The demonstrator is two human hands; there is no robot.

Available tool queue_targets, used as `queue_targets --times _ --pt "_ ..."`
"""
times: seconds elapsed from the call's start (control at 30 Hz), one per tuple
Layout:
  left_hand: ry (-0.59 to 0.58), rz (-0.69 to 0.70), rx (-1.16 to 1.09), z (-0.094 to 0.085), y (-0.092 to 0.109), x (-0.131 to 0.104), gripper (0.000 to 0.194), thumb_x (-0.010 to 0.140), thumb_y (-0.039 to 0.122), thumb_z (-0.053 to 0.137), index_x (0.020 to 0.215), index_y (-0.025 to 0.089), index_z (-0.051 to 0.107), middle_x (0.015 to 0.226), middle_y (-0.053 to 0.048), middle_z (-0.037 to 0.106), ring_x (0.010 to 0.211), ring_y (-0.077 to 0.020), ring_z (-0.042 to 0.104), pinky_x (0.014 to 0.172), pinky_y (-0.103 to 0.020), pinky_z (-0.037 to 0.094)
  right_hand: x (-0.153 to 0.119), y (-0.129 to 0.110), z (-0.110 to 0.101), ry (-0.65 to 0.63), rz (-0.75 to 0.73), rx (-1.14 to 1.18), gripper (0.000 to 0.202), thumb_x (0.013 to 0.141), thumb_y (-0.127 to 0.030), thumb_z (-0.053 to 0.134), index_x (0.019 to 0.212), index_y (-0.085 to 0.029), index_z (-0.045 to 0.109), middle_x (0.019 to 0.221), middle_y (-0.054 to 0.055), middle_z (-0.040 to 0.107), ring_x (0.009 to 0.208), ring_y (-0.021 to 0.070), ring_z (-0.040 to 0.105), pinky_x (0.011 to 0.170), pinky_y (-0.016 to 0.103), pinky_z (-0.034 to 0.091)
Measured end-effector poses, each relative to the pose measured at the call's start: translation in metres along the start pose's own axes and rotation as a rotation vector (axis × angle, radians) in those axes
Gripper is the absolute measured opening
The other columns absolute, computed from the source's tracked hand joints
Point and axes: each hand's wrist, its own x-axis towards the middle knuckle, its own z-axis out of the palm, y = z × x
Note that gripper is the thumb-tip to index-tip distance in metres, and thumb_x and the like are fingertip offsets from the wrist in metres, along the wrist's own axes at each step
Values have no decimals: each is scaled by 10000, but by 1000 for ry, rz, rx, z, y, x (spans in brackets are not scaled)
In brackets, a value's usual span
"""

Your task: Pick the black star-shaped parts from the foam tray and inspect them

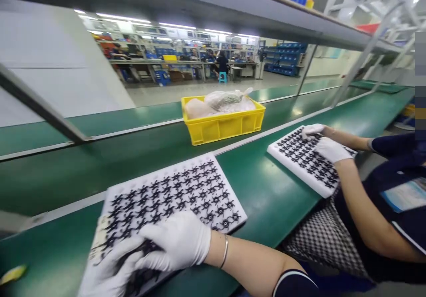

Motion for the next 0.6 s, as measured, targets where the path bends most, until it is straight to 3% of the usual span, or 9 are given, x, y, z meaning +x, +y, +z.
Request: queue_targets --times 0.1,0.27,0.4,0.5,0.6 --pt "-12 141 -33 2 16 1 243 854 477 643 843 249 726 896 -16 719 817 -199 694 771 -281 612 -2 -1 -5 42 22 29 640 943 -696 166 896 -194 561 654 -3 593 574 152 555 524 293 329" --pt "-52 378 63 2 18 -2 179 919 363 608 1029 234 665 951 -18 696 855 -135 674 798 -213 576 -7 -2 -6 37 33 75 679 972 -646 131 728 -177 557 611 16 586 554 139 542 541 294 318" --pt "-45 524 151 2 20 -5 219 971 350 524 1093 197 622 974 -48 679 895 -134 651 820 -227 560 -7 -5 -9 56 15 127 617 990 -611 193 825 -176 600 642 11 611 578 141 558 572 292 351" --pt "-21 541 145 1 22 -5 209 971 329 527 1099 193 620 966 -43 676 884 -120 651 826 -204 556 -4 -7 -12 47 -7 178 528 999 -573 261 919 -182 606 674 2 623 602 138 573 572 287 368" --pt "9 556 137 1 20 -5 193 948 307 571 1094 199 635 981 -39 674 892 -121 659 843 -198 557 -3 -7 -14 126 -80 125 486 1010 -534 274 981 -162 586 680 16 616 606 143 566 570 293 377"
